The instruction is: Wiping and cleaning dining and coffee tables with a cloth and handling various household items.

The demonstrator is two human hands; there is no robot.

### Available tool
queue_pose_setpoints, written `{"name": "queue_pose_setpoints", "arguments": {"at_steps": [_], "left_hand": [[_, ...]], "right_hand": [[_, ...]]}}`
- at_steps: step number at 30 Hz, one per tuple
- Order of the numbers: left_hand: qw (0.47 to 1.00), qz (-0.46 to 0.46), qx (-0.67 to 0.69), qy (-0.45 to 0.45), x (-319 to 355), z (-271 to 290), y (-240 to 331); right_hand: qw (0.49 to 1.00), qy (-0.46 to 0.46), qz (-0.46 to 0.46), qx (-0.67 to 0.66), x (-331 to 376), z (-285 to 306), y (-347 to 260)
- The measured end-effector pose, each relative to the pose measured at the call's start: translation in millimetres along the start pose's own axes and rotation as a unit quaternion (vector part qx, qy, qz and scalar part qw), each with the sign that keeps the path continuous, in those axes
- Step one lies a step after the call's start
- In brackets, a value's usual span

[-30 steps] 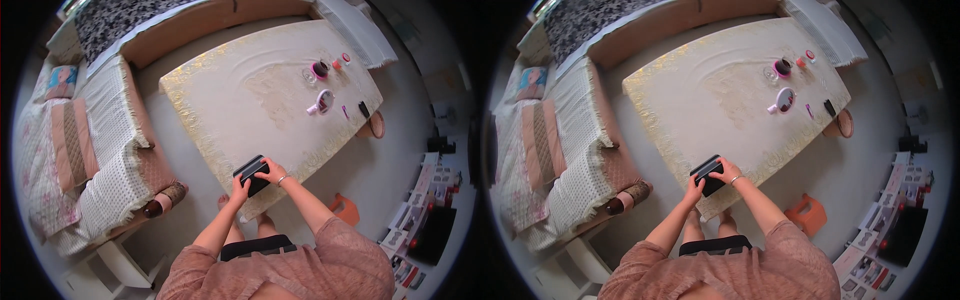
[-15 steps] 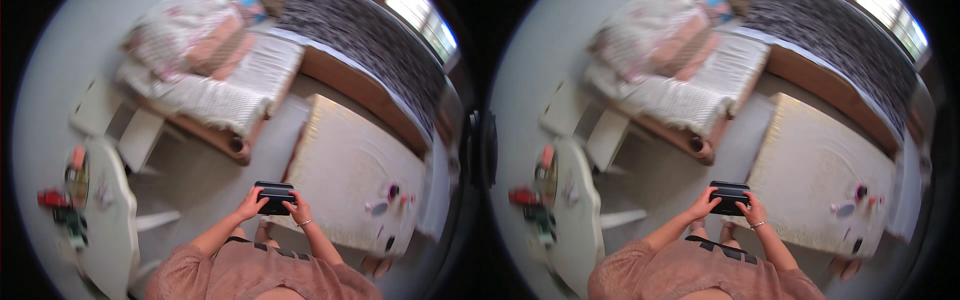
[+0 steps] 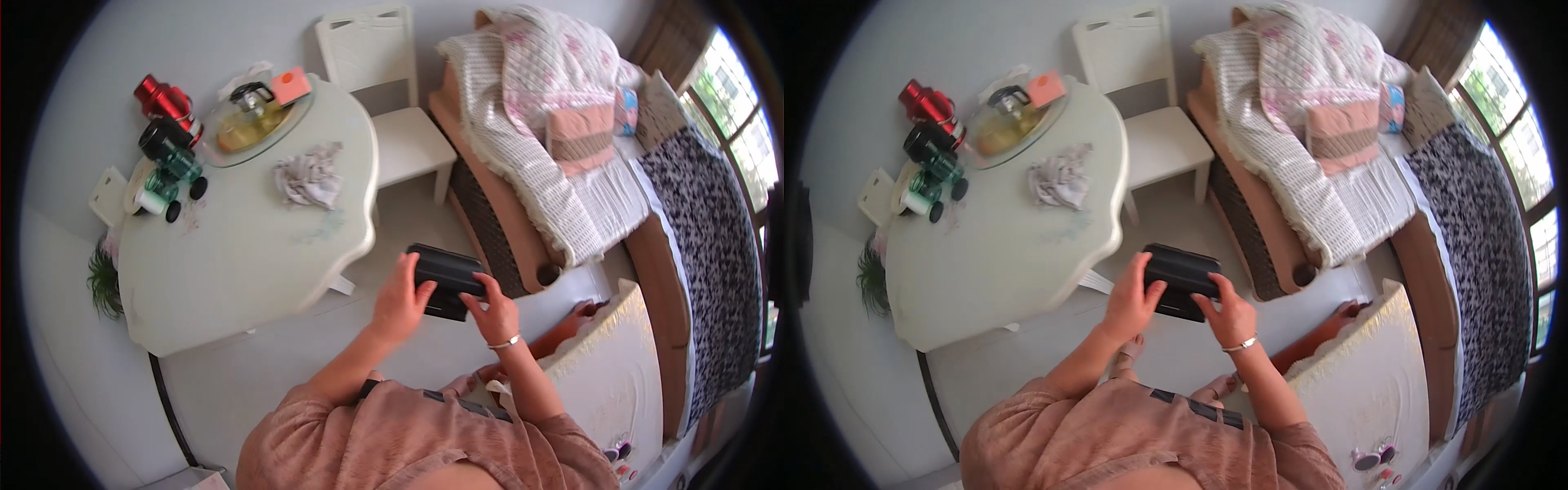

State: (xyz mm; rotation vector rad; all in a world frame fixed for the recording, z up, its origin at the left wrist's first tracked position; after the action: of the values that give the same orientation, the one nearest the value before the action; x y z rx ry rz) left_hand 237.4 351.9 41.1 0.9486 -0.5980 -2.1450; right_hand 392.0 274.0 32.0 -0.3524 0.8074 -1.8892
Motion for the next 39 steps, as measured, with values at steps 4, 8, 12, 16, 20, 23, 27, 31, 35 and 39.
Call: {"name": "queue_pose_setpoints", "arguments": {"at_steps": [4,8,12,16,20,23,27,31,35,39], "left_hand": [[0.993,0.093,-0.041,0.059,-11,112,-89],[0.964,0.221,-0.024,0.148,-1,196,-190],[0.928,0.330,-0.014,0.174,5,244,-284],[0.907,0.376,0.002,0.189,6,271,-348],[0.906,0.382,0.007,0.185,1,278,-380],[0.902,0.382,-0.009,0.202,14,279,-410],[0.920,0.328,0.004,0.214,32,280,-447],[0.898,0.305,-0.160,0.274,28,286,-393],[0.910,0.153,-0.250,0.294,12,282,-309],[0.977,-0.090,-0.107,0.159,-26,197,-215]], "right_hand": [[0.994,-0.018,0.102,-0.021,-53,-89,-116],[0.979,-0.098,0.178,-0.007,-96,-195,-214],[0.971,-0.182,0.158,0.003,-127,-285,-271],[0.961,-0.239,0.126,0.064,-148,-346,-304],[0.964,-0.239,0.093,0.071,-162,-379,-311],[0.953,-0.275,0.110,0.066,-160,-398,-316],[0.946,-0.296,0.124,-0.053,-154,-403,-305],[0.951,-0.280,0.094,-0.090,-133,-357,-254],[0.940,-0.330,-0.062,-0.058,-56,-289,-157],[0.914,-0.268,-0.275,-0.126,60,-224,-44]]}}
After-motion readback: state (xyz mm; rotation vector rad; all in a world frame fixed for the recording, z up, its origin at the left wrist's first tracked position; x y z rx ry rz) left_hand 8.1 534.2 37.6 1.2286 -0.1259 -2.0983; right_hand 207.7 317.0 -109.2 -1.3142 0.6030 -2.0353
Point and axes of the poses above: each hand's wrist, its own x-axis away from the middle knuckle, its own z-axis out of the back of the hand, y = z × x, the point moved 7 cm from there along -x, towards the middle knuckle, and after that the axes turned 4 degrees about -z, right-handed, at the moved point
